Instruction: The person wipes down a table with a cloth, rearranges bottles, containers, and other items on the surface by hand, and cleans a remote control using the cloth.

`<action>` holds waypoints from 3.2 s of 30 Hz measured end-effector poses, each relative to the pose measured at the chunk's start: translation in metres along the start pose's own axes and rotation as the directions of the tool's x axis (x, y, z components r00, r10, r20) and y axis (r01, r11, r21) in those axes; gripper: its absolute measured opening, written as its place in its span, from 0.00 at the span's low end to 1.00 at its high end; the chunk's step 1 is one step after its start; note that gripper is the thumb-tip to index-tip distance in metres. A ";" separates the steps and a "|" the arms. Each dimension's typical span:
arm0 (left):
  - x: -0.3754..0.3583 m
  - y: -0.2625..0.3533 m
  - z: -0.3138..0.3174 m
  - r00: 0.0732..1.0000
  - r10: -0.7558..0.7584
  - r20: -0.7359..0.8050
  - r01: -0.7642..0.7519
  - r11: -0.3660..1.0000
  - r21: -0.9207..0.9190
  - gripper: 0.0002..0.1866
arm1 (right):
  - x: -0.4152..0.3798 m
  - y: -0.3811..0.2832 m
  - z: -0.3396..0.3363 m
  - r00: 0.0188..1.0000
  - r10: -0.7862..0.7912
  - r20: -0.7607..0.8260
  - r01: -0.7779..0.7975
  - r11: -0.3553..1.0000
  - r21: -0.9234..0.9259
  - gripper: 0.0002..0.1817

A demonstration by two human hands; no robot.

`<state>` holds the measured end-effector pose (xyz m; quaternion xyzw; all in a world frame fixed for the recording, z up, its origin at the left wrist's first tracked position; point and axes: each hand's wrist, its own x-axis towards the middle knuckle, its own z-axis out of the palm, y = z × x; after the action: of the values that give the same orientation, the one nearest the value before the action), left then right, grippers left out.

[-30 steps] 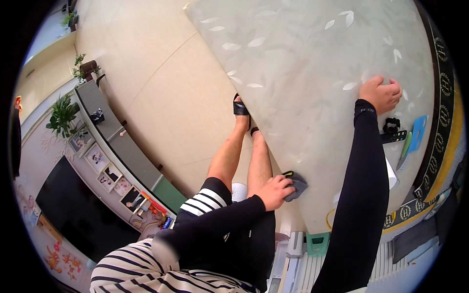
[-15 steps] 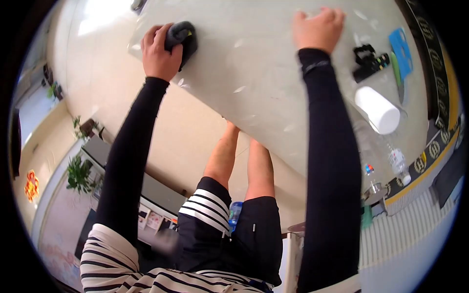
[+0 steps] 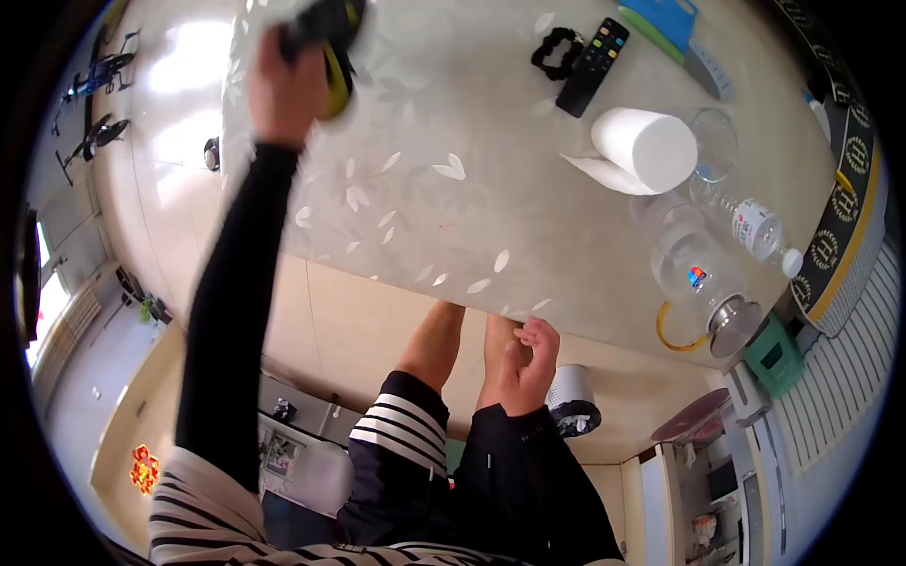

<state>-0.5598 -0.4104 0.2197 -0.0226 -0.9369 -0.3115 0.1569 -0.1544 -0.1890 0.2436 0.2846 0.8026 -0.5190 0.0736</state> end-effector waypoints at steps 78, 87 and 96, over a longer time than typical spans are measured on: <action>-0.306 0.327 0.050 0.251 0.107 0.962 0.578 0.781 -0.238 0.35 | 0.008 0.004 -0.192 0.595 0.728 -0.341 -0.093 0.484 0.870 0.27; -0.323 0.357 0.070 0.276 -0.127 0.953 0.658 0.747 -0.091 0.18 | 0.042 0.004 -0.217 0.675 0.691 -0.259 -0.141 0.465 0.874 0.28; -0.265 0.232 -0.076 0.275 -0.155 0.949 0.672 0.737 -0.075 0.14 | -0.027 -0.080 -0.102 0.869 0.491 -0.055 -0.232 0.504 0.832 0.32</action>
<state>-0.2545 -0.2540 0.3297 0.0320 -0.7288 -0.4931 -0.4739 -0.1569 -0.1340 0.3640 0.5209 0.4027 -0.7493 -0.0711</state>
